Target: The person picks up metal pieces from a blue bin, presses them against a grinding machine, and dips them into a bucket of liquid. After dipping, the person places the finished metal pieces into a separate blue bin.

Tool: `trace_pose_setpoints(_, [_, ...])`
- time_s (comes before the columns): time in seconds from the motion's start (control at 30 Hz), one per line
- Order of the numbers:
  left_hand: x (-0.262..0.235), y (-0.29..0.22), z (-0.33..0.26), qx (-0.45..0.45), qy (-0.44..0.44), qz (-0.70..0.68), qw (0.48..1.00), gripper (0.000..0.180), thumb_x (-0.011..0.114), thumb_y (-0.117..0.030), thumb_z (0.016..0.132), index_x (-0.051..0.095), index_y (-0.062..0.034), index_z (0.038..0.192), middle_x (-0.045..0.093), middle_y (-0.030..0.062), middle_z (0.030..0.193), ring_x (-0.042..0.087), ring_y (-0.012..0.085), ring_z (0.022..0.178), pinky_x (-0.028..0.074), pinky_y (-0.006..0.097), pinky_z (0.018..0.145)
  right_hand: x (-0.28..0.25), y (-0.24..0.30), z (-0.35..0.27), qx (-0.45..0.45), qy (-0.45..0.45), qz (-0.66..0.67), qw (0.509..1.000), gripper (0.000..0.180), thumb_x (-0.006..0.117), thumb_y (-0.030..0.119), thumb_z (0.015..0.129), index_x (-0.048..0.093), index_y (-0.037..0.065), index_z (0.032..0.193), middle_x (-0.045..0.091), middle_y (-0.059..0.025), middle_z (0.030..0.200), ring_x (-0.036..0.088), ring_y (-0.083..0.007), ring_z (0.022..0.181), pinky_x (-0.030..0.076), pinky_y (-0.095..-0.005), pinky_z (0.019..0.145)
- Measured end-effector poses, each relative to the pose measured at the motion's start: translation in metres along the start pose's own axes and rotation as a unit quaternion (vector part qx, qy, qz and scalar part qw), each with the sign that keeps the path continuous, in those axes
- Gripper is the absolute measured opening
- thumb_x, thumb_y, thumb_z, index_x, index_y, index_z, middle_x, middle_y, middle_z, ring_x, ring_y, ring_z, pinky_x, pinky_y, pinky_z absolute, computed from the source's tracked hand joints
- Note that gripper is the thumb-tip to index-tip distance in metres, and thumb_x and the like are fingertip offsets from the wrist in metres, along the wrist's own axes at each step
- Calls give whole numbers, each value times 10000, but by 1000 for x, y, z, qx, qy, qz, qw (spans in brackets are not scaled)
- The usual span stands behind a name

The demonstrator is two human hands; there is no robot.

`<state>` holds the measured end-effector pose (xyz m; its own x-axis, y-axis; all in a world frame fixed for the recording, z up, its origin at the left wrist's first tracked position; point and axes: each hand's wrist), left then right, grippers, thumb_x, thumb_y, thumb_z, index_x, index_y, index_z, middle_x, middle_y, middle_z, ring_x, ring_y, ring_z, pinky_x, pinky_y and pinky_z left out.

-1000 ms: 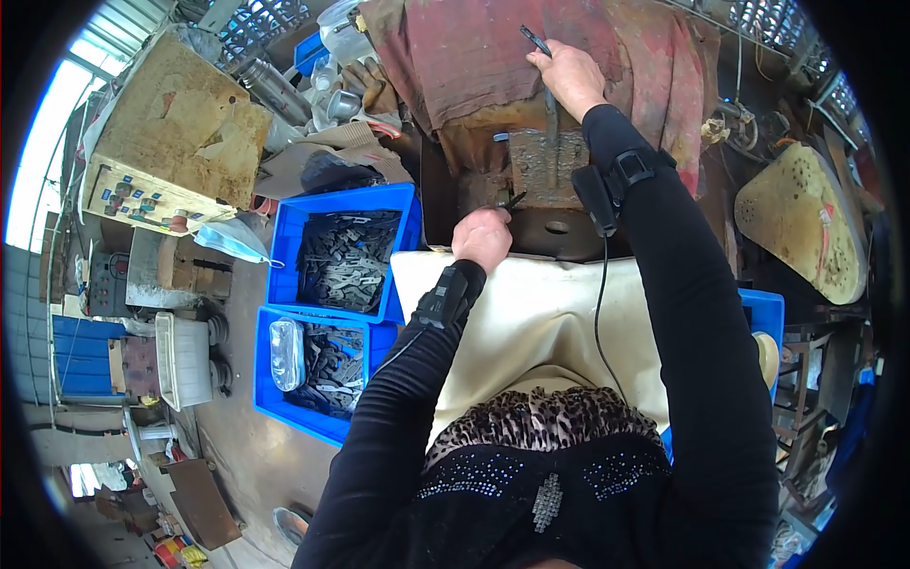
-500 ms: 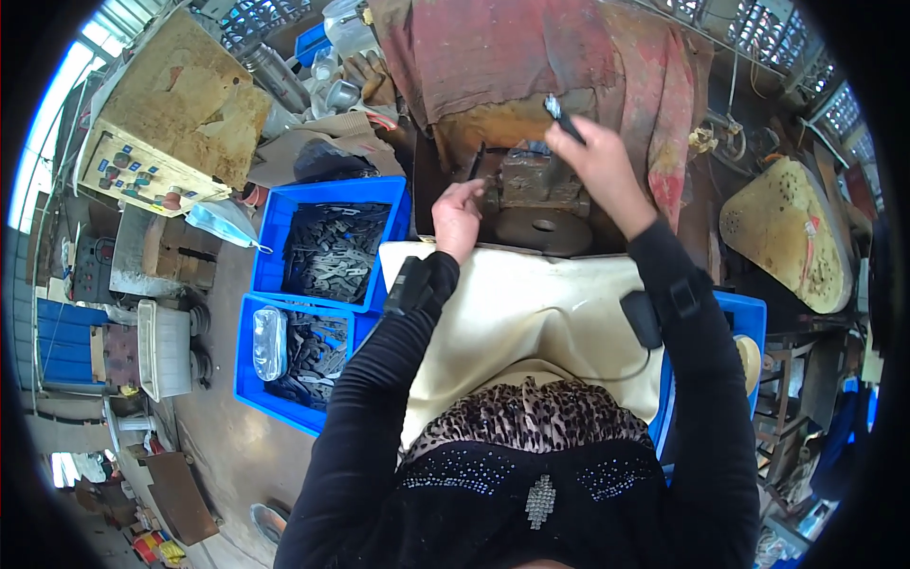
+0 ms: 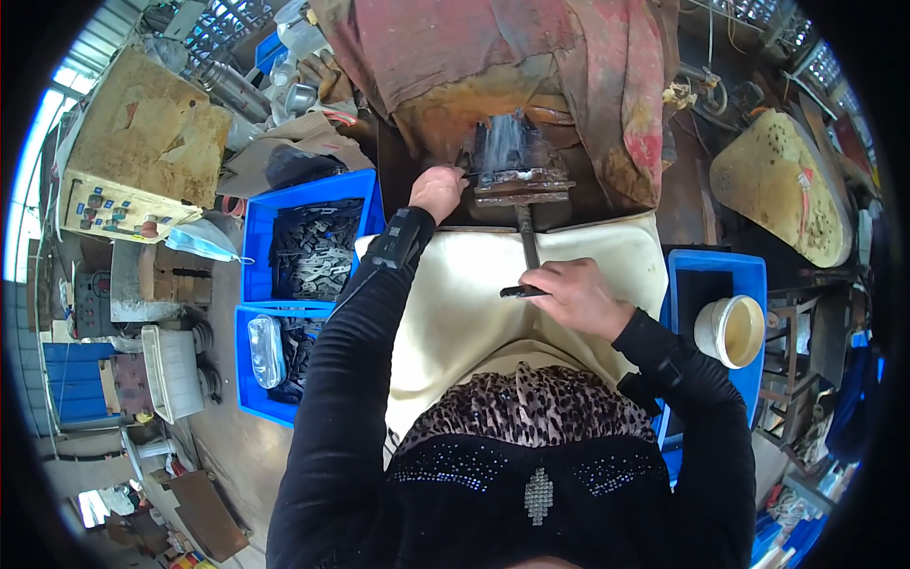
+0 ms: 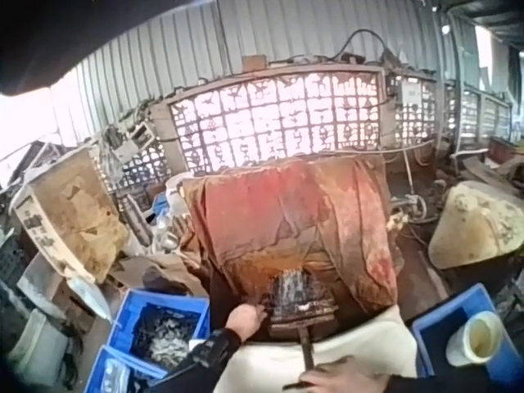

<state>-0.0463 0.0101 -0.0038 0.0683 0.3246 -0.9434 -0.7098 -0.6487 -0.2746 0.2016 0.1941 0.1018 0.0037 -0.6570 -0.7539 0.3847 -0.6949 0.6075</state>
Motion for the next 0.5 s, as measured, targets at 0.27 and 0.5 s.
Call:
trace_pose_setpoints(0.27, [42,22,14,96,61,164,980,190,565,-186,827,692,-85,729,671,131,736,659,322,747,535,420,681,-3,-15,8,31,90,84,992,162,670,199,865,641,72,963,634,-84,761,617,-243,629,480,-334,568])
trace_pose_setpoints(0.5, [-20,-20,-9,-59,21,-6,998,186,571,-180,829,691,-83,724,660,140,703,664,300,713,533,410,643,-30,-59,42,352,-33,452,819,186,586,108,926,553,12,1082,656,-66,946,662,-190,836,526,-329,721])
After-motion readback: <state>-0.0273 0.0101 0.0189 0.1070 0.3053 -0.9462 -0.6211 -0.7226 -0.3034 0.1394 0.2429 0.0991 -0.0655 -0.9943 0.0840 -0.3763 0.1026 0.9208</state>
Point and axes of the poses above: each hand's wrist, its own z-axis towards the middle knuckle, its own x-axis out of the palm, y = z × x
